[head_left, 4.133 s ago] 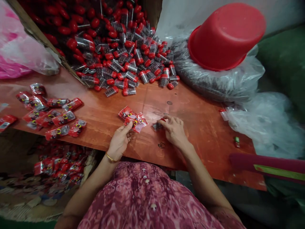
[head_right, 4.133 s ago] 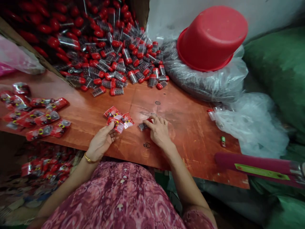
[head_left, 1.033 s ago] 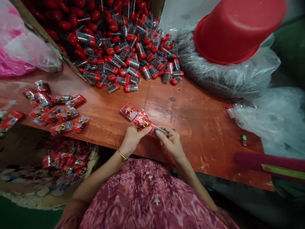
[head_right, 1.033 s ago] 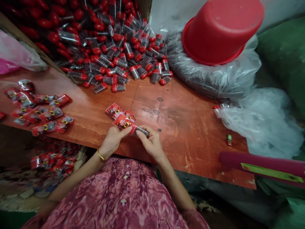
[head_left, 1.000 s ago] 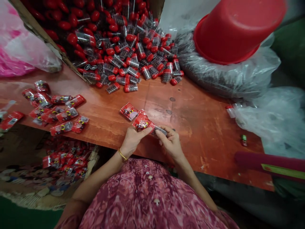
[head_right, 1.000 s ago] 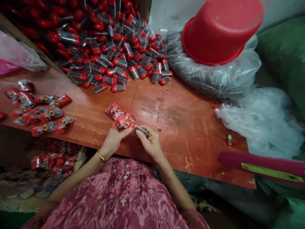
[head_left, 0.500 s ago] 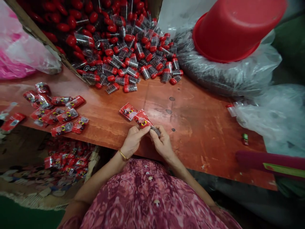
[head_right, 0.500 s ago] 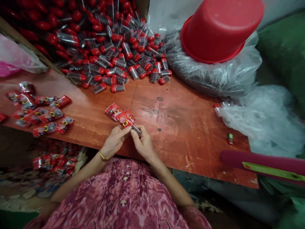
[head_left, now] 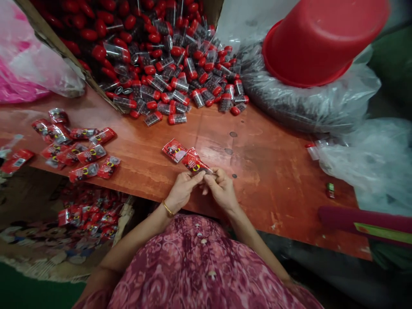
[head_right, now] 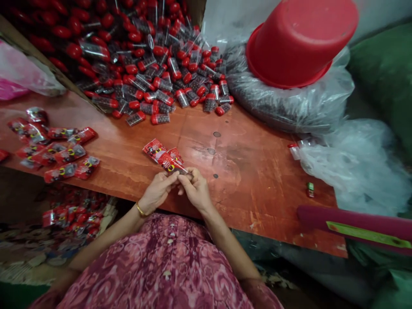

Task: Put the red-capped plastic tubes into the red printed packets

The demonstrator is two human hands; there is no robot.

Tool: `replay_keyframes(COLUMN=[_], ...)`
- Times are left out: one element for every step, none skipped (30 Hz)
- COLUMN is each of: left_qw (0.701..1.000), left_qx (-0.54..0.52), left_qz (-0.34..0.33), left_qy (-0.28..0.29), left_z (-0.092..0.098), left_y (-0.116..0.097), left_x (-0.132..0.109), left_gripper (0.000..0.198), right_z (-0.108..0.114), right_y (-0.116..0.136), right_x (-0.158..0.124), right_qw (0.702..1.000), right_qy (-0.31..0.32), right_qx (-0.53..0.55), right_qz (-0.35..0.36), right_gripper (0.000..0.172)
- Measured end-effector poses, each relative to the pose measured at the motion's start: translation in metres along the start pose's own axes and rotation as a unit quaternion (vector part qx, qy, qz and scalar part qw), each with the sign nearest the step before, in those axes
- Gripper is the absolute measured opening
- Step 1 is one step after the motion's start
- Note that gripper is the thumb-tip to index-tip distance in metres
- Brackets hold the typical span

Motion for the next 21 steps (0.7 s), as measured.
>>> replay_keyframes(left_qw=[1.000,1.000,0.999,0.999,0.999,0.998,0.998,0.997,0.995,0.991,0.983,0.971,0.954,0.931,0.907,0.883,0.867,0.859,0.861,0.874,0.892], left_qx=[-0.008,-0.016,-0.024,-0.030,-0.034,-0.035,-0.033,-0.033,-0.035,-0.044,-0.061,-0.083,-0.113,-0.148,-0.184,-0.216,-0.239,-0.250,-0.248,-0.227,-0.186], left_qz=[-0.002,-0.002,0.001,0.007,0.017,0.029,0.044,0.057,0.066,0.071,0.068,0.052,0.020,-0.020,-0.057,-0.090,-0.109,-0.118,-0.116,-0.105,-0.096], left_qy=[-0.008,-0.017,-0.025,-0.031,-0.036,-0.038,-0.041,-0.050,-0.072,-0.109,-0.161,-0.220,-0.278,-0.332,-0.374,-0.406,-0.424,-0.431,-0.428,-0.417,-0.401], left_z=[0.002,0.005,0.008,0.011,0.014,0.018,0.022,0.028,0.036,0.047,0.060,0.075,0.090,0.105,0.118,0.129,0.136,0.140,0.140,0.136,0.130], left_y=[-0.001,-0.003,-0.005,-0.008,-0.011,-0.014,-0.018,-0.023,-0.029,-0.036,-0.045,-0.055,-0.067,-0.079,-0.089,-0.097,-0.102,-0.105,-0.104,-0.101,-0.097], left_x=[-0.001,-0.001,-0.002,-0.002,-0.003,-0.003,-0.004,-0.005,-0.007,-0.008,-0.010,-0.013,-0.017,-0.021,-0.026,-0.031,-0.035,-0.038,-0.038,-0.038,-0.035], left_gripper=[0.032,0.032,0.032,0.032,0.032,0.033,0.032,0.029,0.025,0.019,0.013,0.012,0.017,0.023,0.027,0.030,0.034,0.038,0.041,0.042,0.039], right_z=[-0.002,-0.004,-0.007,-0.009,-0.012,-0.016,-0.021,-0.026,-0.031,-0.033,-0.032,-0.026,-0.016,-0.003,0.012,0.027,0.039,0.047,0.052,0.055,0.055], right_y=[-0.002,-0.003,-0.003,-0.002,0.000,0.004,0.009,0.015,0.023,0.031,0.041,0.051,0.061,0.070,0.077,0.080,0.081,0.079,0.076,0.071,0.065], right_x=[0.005,0.009,0.014,0.019,0.024,0.030,0.037,0.046,0.057,0.070,0.088,0.109,0.134,0.160,0.186,0.212,0.235,0.255,0.270,0.281,0.286], right_qw=[1.000,1.000,1.000,1.000,0.999,0.996,0.990,0.979,0.960,0.935,0.905,0.875,0.845,0.817,0.795,0.781,0.774,0.774,0.775,0.777,0.778], right_qy=[0.007,0.013,0.014,0.010,0.004,0.002,0.010,0.029,0.050,0.061,0.055,0.027,-0.025,-0.085,-0.148,-0.194,-0.214,-0.209,-0.198,-0.185,-0.173], right_qx=[0.001,-0.002,-0.010,-0.025,-0.048,-0.079,-0.121,-0.173,-0.233,-0.297,-0.360,-0.418,-0.468,-0.510,-0.542,-0.563,-0.576,-0.584,-0.589,-0.591,-0.591], right_qz=[-0.011,-0.016,-0.013,-0.002,0.017,0.042,0.072,0.107,0.145,0.183,0.218,0.244,0.257,0.255,0.229,0.189,0.151,0.129,0.120,0.116,0.123], right_gripper=[0.035,0.037,0.041,0.045,0.048,0.050,0.049,0.047,0.044,0.042,0.041,0.041,0.045,0.052,0.057,0.062,0.067,0.069,0.068,0.064,0.061])
Point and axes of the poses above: each hand's wrist, its own x-axis towards the middle knuckle, its own z-axis out of the back of the hand, y = z × x, the point moved 5 cm from there along x, towards the middle knuckle, and after that the axes turned 4 degrees about -y, right-handed, at the moved point
